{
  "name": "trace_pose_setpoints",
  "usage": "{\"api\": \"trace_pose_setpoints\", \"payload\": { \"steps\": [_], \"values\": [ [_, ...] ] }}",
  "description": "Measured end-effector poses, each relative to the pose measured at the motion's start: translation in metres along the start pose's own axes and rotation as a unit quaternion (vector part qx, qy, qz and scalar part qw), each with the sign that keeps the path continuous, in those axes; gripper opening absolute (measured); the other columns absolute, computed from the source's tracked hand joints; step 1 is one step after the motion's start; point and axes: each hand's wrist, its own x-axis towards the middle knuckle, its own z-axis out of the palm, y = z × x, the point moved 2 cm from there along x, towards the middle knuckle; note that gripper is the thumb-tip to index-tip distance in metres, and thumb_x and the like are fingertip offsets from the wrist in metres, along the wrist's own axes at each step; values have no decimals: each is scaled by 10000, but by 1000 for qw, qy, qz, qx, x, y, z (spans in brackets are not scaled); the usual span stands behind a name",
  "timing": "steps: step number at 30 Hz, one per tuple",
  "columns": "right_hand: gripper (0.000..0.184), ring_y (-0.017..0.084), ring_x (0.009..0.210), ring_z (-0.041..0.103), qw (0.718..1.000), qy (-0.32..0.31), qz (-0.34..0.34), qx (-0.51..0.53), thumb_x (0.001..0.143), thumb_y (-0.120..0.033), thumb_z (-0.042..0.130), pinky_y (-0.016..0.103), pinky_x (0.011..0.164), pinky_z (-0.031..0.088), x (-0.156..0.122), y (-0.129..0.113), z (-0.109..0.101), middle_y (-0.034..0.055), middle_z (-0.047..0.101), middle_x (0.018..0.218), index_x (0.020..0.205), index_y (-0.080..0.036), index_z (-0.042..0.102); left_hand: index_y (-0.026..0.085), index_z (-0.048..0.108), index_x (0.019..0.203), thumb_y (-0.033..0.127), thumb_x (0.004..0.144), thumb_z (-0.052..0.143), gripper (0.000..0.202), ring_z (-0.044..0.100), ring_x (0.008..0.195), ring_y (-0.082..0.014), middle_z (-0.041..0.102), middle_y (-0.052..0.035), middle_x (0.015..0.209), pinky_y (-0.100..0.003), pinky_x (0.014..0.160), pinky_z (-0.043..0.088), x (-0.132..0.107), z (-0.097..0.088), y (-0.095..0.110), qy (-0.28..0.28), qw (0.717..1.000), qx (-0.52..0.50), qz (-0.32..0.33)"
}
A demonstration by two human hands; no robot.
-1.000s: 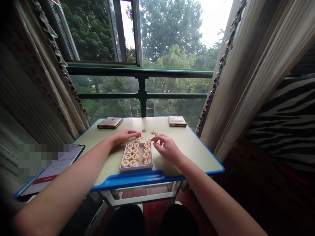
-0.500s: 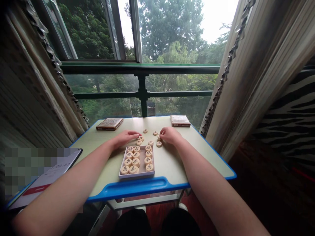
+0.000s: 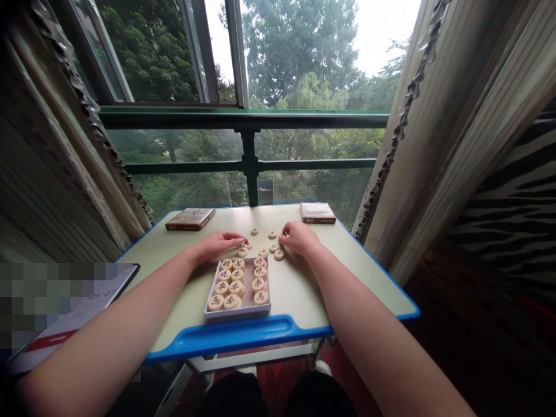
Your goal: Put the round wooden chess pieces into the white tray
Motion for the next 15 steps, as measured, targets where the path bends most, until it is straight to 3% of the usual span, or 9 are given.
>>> {"api": "trace_pose_setpoints", "payload": {
  "steps": [15],
  "values": [
    [262,173,837,586,997,-14,39,59,745,-317,565,235,691,413,-1,8,-2,66,668,942,947,-178,657,142,660,951,502,657,604,468,569,984,-242,667,-97,1002,-346,905,393,3,0,-7,34,999,-9,1]
  ]
}}
